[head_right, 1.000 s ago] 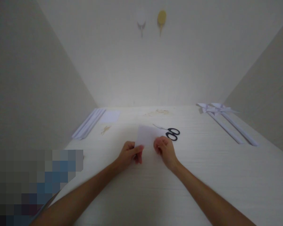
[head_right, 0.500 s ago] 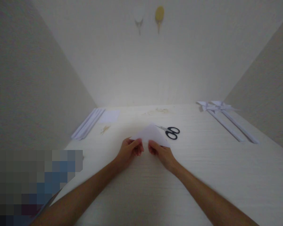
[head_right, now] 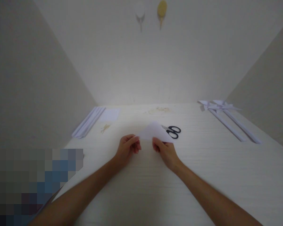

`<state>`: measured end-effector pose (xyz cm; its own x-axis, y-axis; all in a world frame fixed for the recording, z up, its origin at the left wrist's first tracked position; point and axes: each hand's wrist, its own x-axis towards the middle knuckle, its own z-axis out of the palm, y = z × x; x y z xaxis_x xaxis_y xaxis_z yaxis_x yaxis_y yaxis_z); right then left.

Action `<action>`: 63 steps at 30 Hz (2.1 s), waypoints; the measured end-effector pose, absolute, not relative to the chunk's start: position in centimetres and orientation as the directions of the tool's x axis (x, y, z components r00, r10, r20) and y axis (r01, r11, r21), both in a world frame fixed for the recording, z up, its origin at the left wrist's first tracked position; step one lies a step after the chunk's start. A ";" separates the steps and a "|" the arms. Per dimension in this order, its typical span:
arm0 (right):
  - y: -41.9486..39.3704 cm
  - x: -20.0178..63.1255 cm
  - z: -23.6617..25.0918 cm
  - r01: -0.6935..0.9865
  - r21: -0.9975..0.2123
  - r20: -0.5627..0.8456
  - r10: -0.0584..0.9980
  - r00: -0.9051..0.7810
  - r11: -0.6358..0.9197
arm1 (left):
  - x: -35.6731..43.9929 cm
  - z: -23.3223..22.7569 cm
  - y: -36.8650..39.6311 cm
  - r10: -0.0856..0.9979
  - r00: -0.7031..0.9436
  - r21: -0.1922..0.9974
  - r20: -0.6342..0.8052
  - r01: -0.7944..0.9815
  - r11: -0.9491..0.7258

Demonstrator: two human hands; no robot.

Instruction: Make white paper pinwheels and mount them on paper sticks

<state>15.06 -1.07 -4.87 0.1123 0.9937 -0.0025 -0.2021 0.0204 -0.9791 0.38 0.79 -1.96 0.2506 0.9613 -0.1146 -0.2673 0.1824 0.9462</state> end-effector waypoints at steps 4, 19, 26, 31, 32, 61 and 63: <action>-1.1 14.9 -4.6 -0.227 -0.973 0.018 0.990 0.138 0.049 | 0.2 -1.9 0.8 0.982 0.158 0.942 -0.108 -0.299 0.152; -1.8 14.4 -4.3 -0.155 -0.988 -0.007 0.999 0.033 -0.002 | 0.6 -2.2 0.6 0.877 0.464 0.935 -0.126 -0.240 0.261; -2.1 14.2 -3.7 -0.072 -0.997 -0.039 0.999 -0.029 -0.041 | 0.6 -2.6 0.3 0.893 0.428 0.980 -0.142 -0.065 0.187; -1.7 14.5 -4.2 -0.113 -0.994 0.002 1.000 -0.007 0.001 | 0.4 -2.4 0.1 0.920 0.370 0.988 -0.131 -0.024 0.151; -1.6 14.6 -4.2 -0.143 -0.990 0.009 1.000 0.006 0.010 | 0.3 -2.3 0.1 0.925 0.354 0.987 -0.137 -0.027 0.156; -1.8 13.9 -3.5 -0.280 -0.959 -0.017 0.991 -0.132 -0.054 | 0.1 -1.9 0.5 0.949 0.303 0.970 -0.087 -0.191 0.150; -1.9 13.9 -3.8 -0.278 -0.958 -0.043 0.993 -0.106 -0.071 | 0.2 -1.9 0.4 0.931 0.357 0.974 -0.078 -0.174 0.149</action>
<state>13.92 -1.87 -3.80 -0.1061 0.9934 -0.0433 -0.2781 -0.0714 -0.9579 0.22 0.38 -1.86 0.3566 0.9310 -0.0784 -0.1737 0.1486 0.9735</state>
